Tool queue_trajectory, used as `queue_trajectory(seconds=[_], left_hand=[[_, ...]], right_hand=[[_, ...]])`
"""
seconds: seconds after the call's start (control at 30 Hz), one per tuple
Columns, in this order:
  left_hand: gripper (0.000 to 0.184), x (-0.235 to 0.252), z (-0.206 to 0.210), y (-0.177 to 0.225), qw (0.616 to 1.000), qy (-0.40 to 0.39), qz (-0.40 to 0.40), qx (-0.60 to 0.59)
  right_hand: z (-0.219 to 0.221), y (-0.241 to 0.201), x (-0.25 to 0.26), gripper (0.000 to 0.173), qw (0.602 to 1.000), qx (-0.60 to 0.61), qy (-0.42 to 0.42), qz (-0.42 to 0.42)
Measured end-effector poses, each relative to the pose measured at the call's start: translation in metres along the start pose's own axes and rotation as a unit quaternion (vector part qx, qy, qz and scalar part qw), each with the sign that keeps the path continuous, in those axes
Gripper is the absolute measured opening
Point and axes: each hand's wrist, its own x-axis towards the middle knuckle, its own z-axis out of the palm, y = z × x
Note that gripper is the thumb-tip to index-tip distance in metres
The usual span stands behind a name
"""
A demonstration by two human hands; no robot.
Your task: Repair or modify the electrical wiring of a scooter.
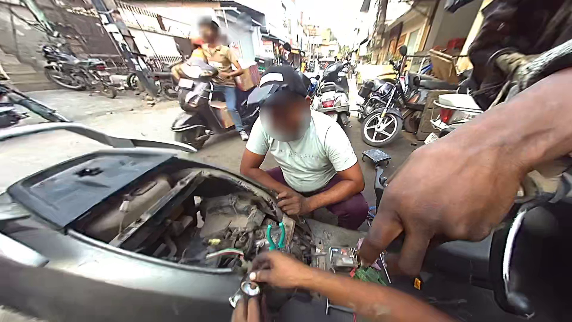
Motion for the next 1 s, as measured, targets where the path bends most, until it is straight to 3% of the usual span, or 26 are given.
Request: queue_trajectory(seconds=[0.13, 0.23, 0.33, 0.47, 0.57, 0.73, 0.83, 1.0], left_hand=[[0.030, -0.005, -0.018, -0.006, 1.000, 0.016, 0.012, -0.018], [0.027, 0.009, -0.013, 0.000, 0.999, 0.025, 0.024, -0.007], [0.029, 0.015, -0.013, -0.005, 0.998, 0.027, 0.016, -0.049], [0.023, 0.009, -0.010, -0.015, 0.996, 0.051, 0.051, -0.053], [0.017, 0.023, -0.008, -0.008, 0.994, 0.065, 0.055, -0.061], [0.019, 0.039, -0.002, 0.001, 0.992, 0.122, 0.015, -0.029], [0.019, 0.044, -0.002, 0.003, 0.993, 0.115, -0.004, -0.018], [0.018, 0.042, -0.004, 0.006, 0.996, 0.083, -0.015, -0.027]], right_hand=[[0.021, -0.016, 0.022, 0.035, 0.998, -0.067, -0.009, -0.001], [0.018, -0.017, 0.027, 0.032, 0.994, -0.105, 0.028, -0.026], [0.013, -0.019, 0.035, 0.033, 0.993, -0.116, 0.008, 0.002], [0.013, -0.008, 0.043, 0.034, 0.994, -0.092, -0.016, 0.050], [0.005, 0.001, 0.037, 0.031, 0.999, -0.040, -0.008, 0.011], [0.023, 0.019, -0.006, 0.031, 0.984, 0.143, 0.101, -0.044], [0.037, 0.039, -0.026, 0.031, 0.974, 0.138, 0.165, -0.066], [0.054, 0.037, -0.031, 0.036, 0.974, 0.147, 0.166, -0.050]])
